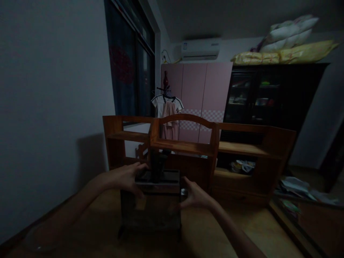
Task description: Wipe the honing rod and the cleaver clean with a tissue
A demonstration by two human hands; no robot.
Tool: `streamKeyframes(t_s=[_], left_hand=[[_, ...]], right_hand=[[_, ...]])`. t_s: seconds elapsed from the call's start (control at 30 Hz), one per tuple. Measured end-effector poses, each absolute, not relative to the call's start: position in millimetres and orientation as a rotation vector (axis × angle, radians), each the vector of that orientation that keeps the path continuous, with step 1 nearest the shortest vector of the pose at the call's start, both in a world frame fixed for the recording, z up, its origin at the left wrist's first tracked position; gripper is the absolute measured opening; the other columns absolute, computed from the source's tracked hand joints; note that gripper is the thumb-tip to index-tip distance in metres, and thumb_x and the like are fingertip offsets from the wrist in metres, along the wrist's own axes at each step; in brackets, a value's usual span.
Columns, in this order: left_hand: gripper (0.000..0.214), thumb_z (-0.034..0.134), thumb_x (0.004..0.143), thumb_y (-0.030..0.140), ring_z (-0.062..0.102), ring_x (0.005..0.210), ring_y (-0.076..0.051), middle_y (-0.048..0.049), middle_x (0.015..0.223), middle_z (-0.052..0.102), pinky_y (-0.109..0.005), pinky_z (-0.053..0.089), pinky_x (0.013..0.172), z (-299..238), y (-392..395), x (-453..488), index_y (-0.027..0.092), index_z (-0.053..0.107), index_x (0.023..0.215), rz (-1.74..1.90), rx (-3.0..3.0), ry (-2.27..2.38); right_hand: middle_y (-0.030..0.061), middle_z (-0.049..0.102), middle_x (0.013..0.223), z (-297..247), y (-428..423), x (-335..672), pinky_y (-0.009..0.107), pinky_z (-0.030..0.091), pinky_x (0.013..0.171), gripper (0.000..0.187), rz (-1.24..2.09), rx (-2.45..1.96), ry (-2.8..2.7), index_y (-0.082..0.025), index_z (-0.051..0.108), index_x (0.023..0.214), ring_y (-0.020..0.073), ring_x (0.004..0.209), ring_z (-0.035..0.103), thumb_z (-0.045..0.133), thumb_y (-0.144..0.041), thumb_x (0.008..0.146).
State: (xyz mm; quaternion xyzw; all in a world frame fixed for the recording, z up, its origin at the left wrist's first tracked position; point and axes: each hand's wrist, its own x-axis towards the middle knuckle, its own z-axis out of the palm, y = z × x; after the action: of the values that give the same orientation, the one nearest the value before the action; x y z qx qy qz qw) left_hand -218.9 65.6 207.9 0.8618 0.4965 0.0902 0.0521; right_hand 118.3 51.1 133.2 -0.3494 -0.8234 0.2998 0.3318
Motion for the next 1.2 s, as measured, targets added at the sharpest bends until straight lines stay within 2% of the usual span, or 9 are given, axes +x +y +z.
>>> streamKeyframes(t_s=[0.2,0.33,0.43,0.5,0.6,0.73,0.87,1.07,1.2], left_hand=[[0.089,0.072,0.054,0.065,0.058,0.099,-0.031,-0.0090,0.114,0.054,-0.035,0.041,0.079,208,69,-119,0.032,0.042,0.131,0.288,2.822,1.235],[0.090,0.071,0.054,0.067,0.057,0.100,-0.034,-0.0128,0.115,0.053,-0.039,0.041,0.080,213,74,-41,0.028,0.042,0.129,0.254,2.912,1.133],[0.091,0.070,0.052,0.070,0.059,0.099,-0.033,-0.0130,0.114,0.053,-0.038,0.042,0.080,216,79,12,0.025,0.044,0.126,0.195,2.951,1.072],[0.090,0.066,0.052,0.074,0.059,0.100,-0.033,-0.0106,0.115,0.054,-0.038,0.044,0.081,217,82,41,0.025,0.043,0.125,0.178,2.974,1.047],[0.096,0.065,0.050,0.076,0.058,0.103,-0.035,-0.0123,0.119,0.053,-0.040,0.045,0.084,216,87,75,0.023,0.042,0.127,0.182,2.987,1.064],[0.099,0.064,0.048,0.078,0.058,0.105,-0.036,-0.0146,0.121,0.054,-0.041,0.045,0.086,214,88,104,0.021,0.044,0.127,0.172,2.977,1.076],[0.107,0.063,0.042,0.083,0.058,0.104,-0.037,-0.0167,0.120,0.055,-0.042,0.044,0.086,212,85,118,0.019,0.046,0.126,0.189,2.988,1.084],[0.115,0.061,0.038,0.086,0.058,0.105,-0.038,-0.0175,0.120,0.054,-0.045,0.044,0.087,212,77,124,0.020,0.043,0.131,0.191,2.968,1.170],[0.112,0.055,0.045,0.088,0.059,0.103,-0.038,-0.0163,0.122,0.054,-0.046,0.045,0.086,208,70,120,0.022,0.042,0.134,0.219,2.984,1.183]], right_hand=[[0.0093,0.064,0.117,153,-1,212,0.037,0.046,0.093,0.080,0.786,-1.004,-2.043,-0.016,0.051,0.125,0.0281,0.107,0.060,0.083,-0.032,0.053],[0.0109,0.065,0.116,153,-23,275,0.041,0.044,0.097,0.087,0.698,-1.150,-1.902,-0.014,0.053,0.126,0.0302,0.109,0.059,0.085,-0.033,0.048],[0.0113,0.061,0.123,147,-27,322,0.040,0.042,0.101,0.093,0.727,-1.205,-1.850,-0.016,0.047,0.133,0.0301,0.116,0.054,0.084,-0.031,0.050],[0.0118,0.058,0.126,141,-25,351,0.040,0.048,0.095,0.106,0.804,-1.275,-1.811,-0.018,0.039,0.139,0.0313,0.114,0.055,0.086,-0.028,0.045],[0.0119,0.056,0.130,136,-19,387,0.044,0.052,0.088,0.107,0.807,-1.415,-1.731,-0.021,0.033,0.142,0.0323,0.109,0.058,0.085,-0.031,0.049],[0.0103,0.059,0.127,130,-9,416,0.043,0.044,0.100,0.096,0.782,-1.301,-1.805,-0.019,0.048,0.134,0.0318,0.113,0.055,0.086,-0.028,0.046],[0.0088,0.061,0.124,125,-4,429,0.044,0.044,0.100,0.093,0.797,-1.326,-1.791,-0.020,0.054,0.129,0.0322,0.111,0.057,0.087,-0.027,0.043],[0.0077,0.060,0.126,127,-10,429,0.045,0.041,0.102,0.095,0.878,-1.327,-1.731,-0.020,0.051,0.132,0.0317,0.115,0.054,0.087,-0.027,0.045],[0.0073,0.059,0.127,119,-23,432,0.044,0.040,0.102,0.089,0.918,-1.358,-1.599,-0.021,0.048,0.134,0.0304,0.117,0.053,0.083,-0.027,0.052]])
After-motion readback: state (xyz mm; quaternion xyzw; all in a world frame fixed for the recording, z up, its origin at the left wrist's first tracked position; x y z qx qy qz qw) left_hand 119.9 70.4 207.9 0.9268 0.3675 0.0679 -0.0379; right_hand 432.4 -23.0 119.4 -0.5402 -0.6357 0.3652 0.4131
